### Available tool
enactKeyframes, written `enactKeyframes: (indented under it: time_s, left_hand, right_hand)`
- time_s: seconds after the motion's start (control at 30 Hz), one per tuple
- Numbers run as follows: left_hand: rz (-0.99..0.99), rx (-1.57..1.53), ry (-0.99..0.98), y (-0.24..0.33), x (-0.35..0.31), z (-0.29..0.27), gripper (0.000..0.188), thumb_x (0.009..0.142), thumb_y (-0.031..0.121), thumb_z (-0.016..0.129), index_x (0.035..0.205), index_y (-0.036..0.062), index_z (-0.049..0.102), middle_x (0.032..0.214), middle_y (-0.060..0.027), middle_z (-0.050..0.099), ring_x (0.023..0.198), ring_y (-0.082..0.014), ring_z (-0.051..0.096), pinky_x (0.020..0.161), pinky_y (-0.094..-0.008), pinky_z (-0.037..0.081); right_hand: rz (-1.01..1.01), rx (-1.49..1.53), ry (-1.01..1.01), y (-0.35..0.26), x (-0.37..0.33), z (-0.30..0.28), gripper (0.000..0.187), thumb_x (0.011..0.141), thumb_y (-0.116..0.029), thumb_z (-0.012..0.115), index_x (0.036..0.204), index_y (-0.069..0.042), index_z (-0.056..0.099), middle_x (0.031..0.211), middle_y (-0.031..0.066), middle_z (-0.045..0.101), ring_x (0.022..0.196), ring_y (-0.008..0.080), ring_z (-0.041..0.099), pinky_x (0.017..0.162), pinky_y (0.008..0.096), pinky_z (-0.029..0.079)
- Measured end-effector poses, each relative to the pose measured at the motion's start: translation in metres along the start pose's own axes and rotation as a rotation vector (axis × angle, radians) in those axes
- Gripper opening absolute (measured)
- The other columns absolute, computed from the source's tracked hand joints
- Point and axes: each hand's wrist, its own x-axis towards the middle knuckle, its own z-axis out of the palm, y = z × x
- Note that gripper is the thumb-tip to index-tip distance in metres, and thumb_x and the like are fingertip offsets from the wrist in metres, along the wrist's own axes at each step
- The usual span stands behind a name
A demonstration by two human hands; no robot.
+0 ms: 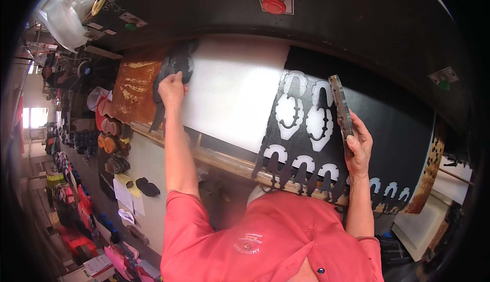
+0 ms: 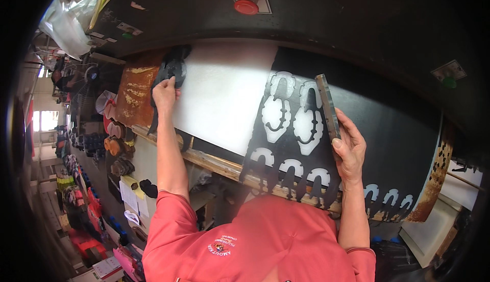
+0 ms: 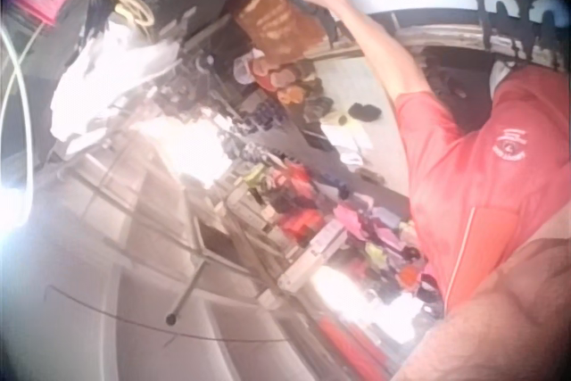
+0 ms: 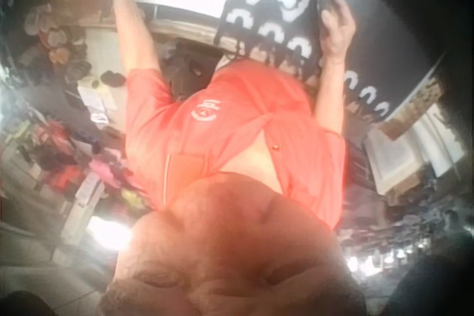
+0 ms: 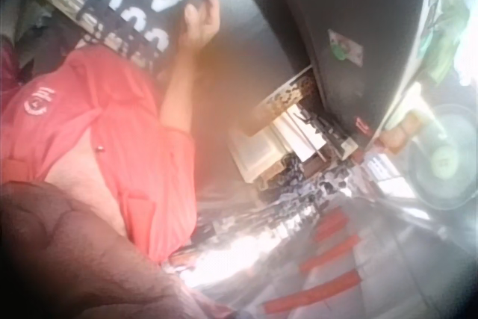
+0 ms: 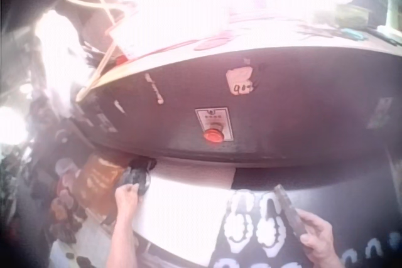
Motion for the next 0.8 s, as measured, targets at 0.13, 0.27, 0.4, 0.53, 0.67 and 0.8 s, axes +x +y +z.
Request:
enactKeyframes:
  time_s: [0.13,0.27,0.4,0.53,0.67,0.8]
  left_hand:
    - [0.156,0.342,0.257,-0.011,0.005,-0.006,0.039,0.100,0.037,0.074,0.105,-0.0010,0.079,0.086,-0.0177,0.078,0.081,-0.0274,0.076,0.078,-0.0425,0.059]
    - [0.358,0.564,0.393,-0.006,-0.020,-0.009,0.046,0.101,0.041,0.072,0.126,0.0023,0.075,0.120,-0.0196,0.073,0.108,-0.0339,0.071,0.095,-0.0457,0.056]
    - [0.516,0.140,0.136,0.013,-0.091,0.011,0.036,0.107,0.028,0.067,0.131,0.0021,0.073,0.122,-0.0157,0.072,0.105,-0.0264,0.069,0.091,-0.0387,0.057]
    - [0.767,0.087,-0.062,0.036,-0.169,0.061,0.025,0.105,0.012,0.069,0.128,0.0091,0.075,0.125,-0.0103,0.072,0.116,-0.0239,0.067,0.099,-0.0386,0.055]
    - [0.823,0.054,-0.065,0.049,-0.193,0.073,0.023,0.096,0.004,0.076,0.118,0.0055,0.073,0.121,-0.0134,0.070,0.115,-0.0320,0.064,0.099,-0.0427,0.053]
    - [0.772,-0.064,-0.088,0.057,-0.190,0.063,0.016,0.098,0.001,0.073,0.114,0.0020,0.074,0.117,-0.0132,0.072,0.110,-0.0295,0.066,0.097,-0.0396,0.054]
  right_hand:
    - [0.025,0.023,0.009,-0.001,-0.001,-0.002,0.080,0.086,-0.021,0.084,0.151,0.012,0.052,0.150,0.0199,0.060,0.137,0.0221,0.060,0.109,0.0273,0.047]
    - [-0.029,0.106,0.039,-0.006,-0.011,-0.005,0.064,0.088,-0.009,0.082,0.145,0.009,0.060,0.152,0.0193,0.059,0.141,0.0253,0.056,0.121,0.0353,0.040]
    - [-0.277,-0.390,0.151,-0.018,-0.026,-0.008,0.057,0.085,-0.009,0.085,0.136,0.006,0.067,0.153,0.0209,0.057,0.140,0.0285,0.058,0.117,0.0387,0.046]
    - [-0.408,-1.047,0.208,-0.011,-0.029,-0.003,0.062,0.073,-0.016,0.091,0.129,0.002,0.071,0.147,0.0268,0.057,0.132,0.0406,0.061,0.111,0.0461,0.051]
    - [-0.595,-1.193,0.234,0.004,-0.024,0.001,0.060,0.069,-0.013,0.089,0.125,0.002,0.073,0.146,0.0267,0.056,0.124,0.0431,0.060,0.103,0.0479,0.054]
    - [-0.606,-1.170,0.252,0.009,-0.025,-0.001,0.059,0.068,-0.013,0.089,0.123,0.001,0.073,0.145,0.0258,0.057,0.123,0.0422,0.061,0.102,0.0472,0.054]
